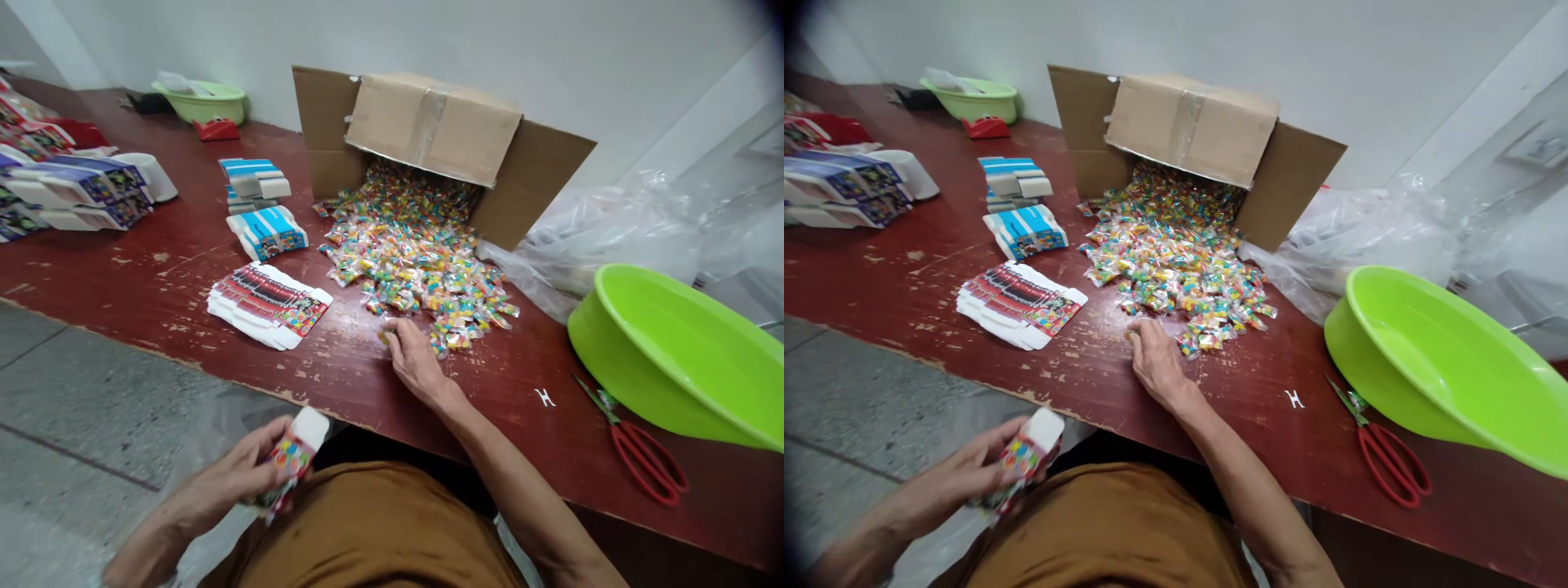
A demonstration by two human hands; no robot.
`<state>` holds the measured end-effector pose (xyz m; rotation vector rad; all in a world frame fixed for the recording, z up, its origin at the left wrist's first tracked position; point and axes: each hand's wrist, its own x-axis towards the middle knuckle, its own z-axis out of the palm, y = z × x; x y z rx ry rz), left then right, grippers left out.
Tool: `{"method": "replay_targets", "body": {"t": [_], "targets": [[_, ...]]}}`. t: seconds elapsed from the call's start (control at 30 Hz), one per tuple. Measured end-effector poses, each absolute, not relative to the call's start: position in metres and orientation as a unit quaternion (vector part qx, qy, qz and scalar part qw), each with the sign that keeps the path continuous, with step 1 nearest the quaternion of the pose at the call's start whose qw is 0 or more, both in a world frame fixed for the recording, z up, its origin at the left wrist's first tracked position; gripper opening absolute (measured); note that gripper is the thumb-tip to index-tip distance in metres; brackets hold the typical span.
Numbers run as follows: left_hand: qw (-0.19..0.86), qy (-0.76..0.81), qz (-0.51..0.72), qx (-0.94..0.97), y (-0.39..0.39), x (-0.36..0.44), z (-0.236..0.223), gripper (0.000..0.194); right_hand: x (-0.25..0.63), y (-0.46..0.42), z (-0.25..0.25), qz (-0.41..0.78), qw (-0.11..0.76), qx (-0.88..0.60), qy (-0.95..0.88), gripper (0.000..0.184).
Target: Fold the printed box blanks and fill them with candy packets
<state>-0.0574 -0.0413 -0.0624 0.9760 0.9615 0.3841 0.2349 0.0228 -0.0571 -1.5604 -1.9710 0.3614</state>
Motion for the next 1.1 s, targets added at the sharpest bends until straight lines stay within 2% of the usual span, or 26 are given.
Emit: {"method": "replay_targets", "body": {"t": [0.1,0.23,0.47,0.6,0.73,0.87,0.97,1.03,1.1], "targets": [[0.746,0.446,0.241,0.432,-0.037,-0.031,-0.054,0.042,0.22,0.004,-0.039,0.303,0.383,-0.485,-0.726,0.019],[0.706,0.455,0.271,0.47,-0.036,-0.006,-0.046,0.038,0.204,-0.012,-0.03,0.412,0.406,-0.476,-0.663,0.022],[0.661,0.469,0.267,0.522,-0.041,0.011,-0.044,0.039,0.192,-0.006,-0.033,0.363,0.441,-0.497,-0.653,0.012],[0.661,0.469,0.306,0.5,-0.041,0.017,-0.043,0.04,0.192,-0.007,-0.028,0.331,0.433,-0.459,-0.702,0.017],[0.669,0.462,0.332,0.479,-0.044,0.023,-0.042,0.042,0.191,-0.009,-0.026,0.405,0.414,-0.432,-0.692,0.014],[0.67,0.466,0.339,0.468,-0.046,0.027,-0.042,0.044,0.188,-0.006,-0.032,0.487,0.46,-0.501,-0.548,0.016],[0.662,0.469,0.338,0.476,-0.045,0.027,-0.047,0.046,0.186,-0.009,-0.034,0.519,0.455,-0.522,-0.501,0.02],[0.651,0.476,0.338,0.485,-0.042,0.027,-0.052,0.044,0.186,-0.012,-0.034,0.498,0.44,-0.528,-0.528,0.016],[0.633,0.482,0.338,0.502,-0.039,0.025,-0.059,0.046,0.188,-0.015,-0.035,0.427,0.423,-0.522,-0.606,0.011]]}}
